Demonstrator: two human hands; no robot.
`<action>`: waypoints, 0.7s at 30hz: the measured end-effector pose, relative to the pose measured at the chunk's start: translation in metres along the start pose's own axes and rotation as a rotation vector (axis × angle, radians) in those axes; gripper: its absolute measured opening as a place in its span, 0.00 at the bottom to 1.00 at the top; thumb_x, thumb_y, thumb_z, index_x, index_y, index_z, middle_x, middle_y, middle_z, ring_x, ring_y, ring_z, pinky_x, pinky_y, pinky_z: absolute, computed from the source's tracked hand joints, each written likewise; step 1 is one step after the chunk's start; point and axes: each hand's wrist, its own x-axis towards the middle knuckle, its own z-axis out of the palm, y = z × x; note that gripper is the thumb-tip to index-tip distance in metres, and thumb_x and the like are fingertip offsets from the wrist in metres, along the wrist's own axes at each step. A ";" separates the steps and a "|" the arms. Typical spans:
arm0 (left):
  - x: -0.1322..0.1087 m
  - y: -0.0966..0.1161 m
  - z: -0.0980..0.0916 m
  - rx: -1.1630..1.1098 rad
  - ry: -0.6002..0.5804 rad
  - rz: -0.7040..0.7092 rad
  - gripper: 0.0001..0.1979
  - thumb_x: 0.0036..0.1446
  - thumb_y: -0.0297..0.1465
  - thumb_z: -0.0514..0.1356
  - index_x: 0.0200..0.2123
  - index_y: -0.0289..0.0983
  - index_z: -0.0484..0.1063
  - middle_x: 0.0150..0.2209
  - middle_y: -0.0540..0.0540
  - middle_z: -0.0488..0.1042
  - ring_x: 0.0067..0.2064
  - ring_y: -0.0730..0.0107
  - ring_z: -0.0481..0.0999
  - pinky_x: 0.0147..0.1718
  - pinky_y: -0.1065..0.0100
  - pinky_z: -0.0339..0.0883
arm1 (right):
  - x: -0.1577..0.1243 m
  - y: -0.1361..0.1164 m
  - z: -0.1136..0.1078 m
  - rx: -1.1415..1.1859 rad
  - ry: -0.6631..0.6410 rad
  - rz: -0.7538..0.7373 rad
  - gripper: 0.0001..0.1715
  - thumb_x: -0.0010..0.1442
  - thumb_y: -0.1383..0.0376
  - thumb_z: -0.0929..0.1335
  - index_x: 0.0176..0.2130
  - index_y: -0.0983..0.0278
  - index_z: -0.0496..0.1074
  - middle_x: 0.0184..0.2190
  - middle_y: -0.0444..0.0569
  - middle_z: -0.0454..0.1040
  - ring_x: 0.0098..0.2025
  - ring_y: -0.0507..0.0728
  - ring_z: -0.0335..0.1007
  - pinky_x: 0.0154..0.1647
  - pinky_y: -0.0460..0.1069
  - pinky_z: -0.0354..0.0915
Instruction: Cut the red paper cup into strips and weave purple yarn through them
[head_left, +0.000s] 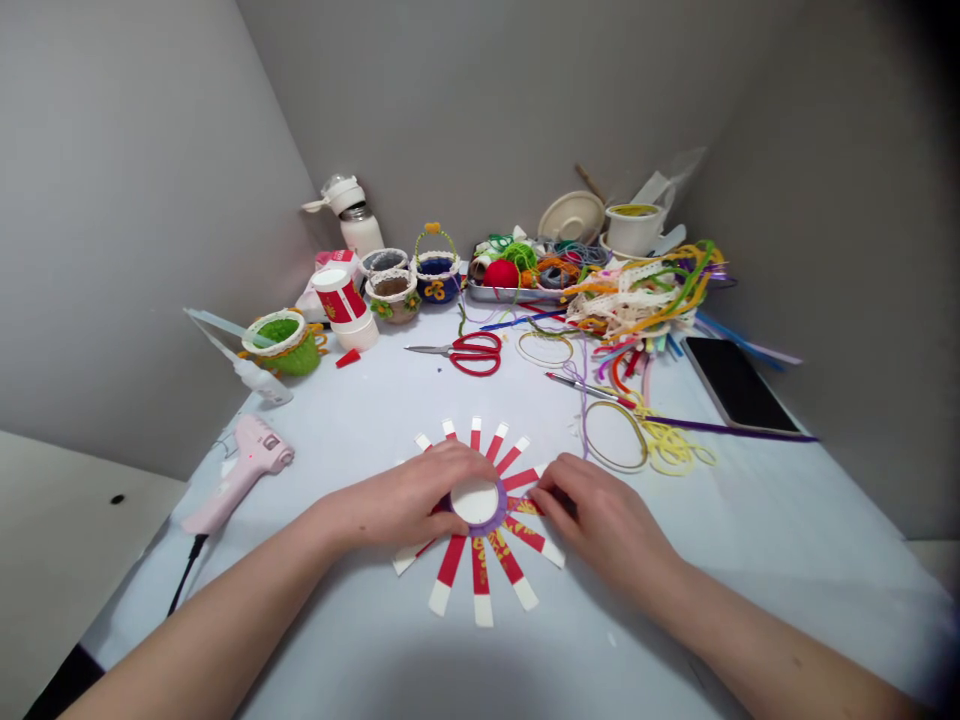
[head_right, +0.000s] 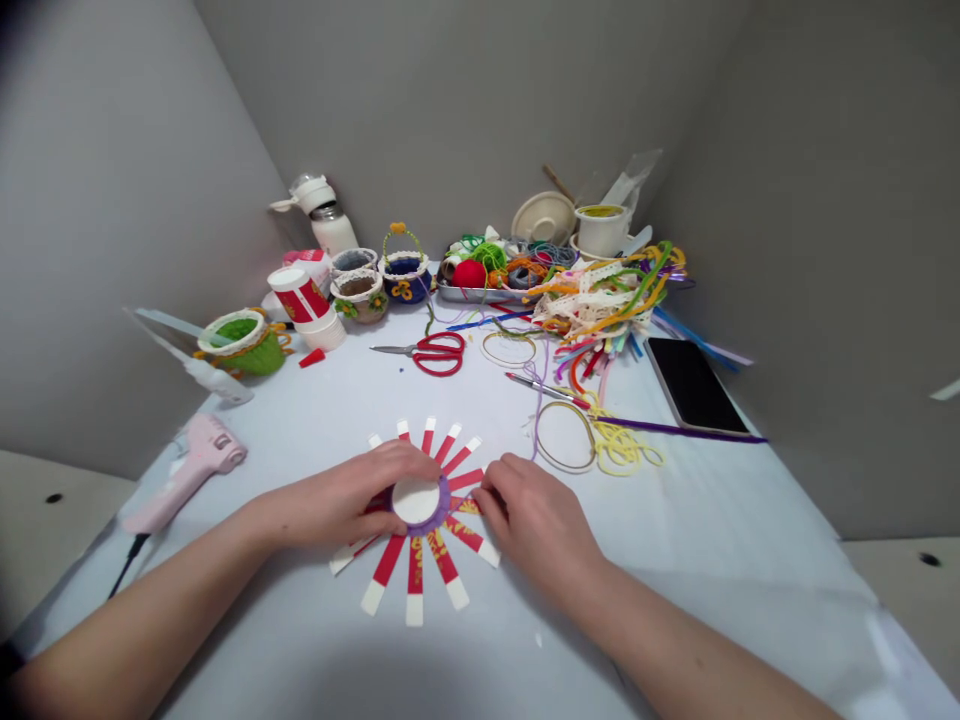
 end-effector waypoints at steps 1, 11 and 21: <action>-0.001 0.001 0.001 0.003 0.012 0.003 0.22 0.60 0.23 0.59 0.56 0.42 0.65 0.56 0.42 0.69 0.60 0.58 0.67 0.61 0.54 0.60 | 0.000 0.000 0.000 0.004 0.000 -0.008 0.12 0.67 0.66 0.64 0.30 0.61 0.67 0.28 0.44 0.70 0.31 0.53 0.68 0.30 0.47 0.58; 0.005 0.001 0.032 0.077 0.271 -0.174 0.26 0.53 0.29 0.66 0.55 0.40 0.64 0.52 0.40 0.66 0.56 0.52 0.65 0.57 0.49 0.63 | -0.001 -0.004 0.001 -0.016 -0.022 0.026 0.12 0.67 0.66 0.64 0.30 0.62 0.67 0.29 0.44 0.70 0.31 0.53 0.67 0.30 0.47 0.58; -0.001 -0.009 0.009 0.098 0.176 -0.167 0.25 0.57 0.30 0.67 0.57 0.43 0.65 0.55 0.41 0.70 0.58 0.51 0.66 0.56 0.50 0.63 | -0.001 -0.002 -0.011 0.164 -0.051 -0.166 0.13 0.68 0.72 0.61 0.41 0.61 0.74 0.40 0.50 0.73 0.41 0.55 0.70 0.42 0.49 0.66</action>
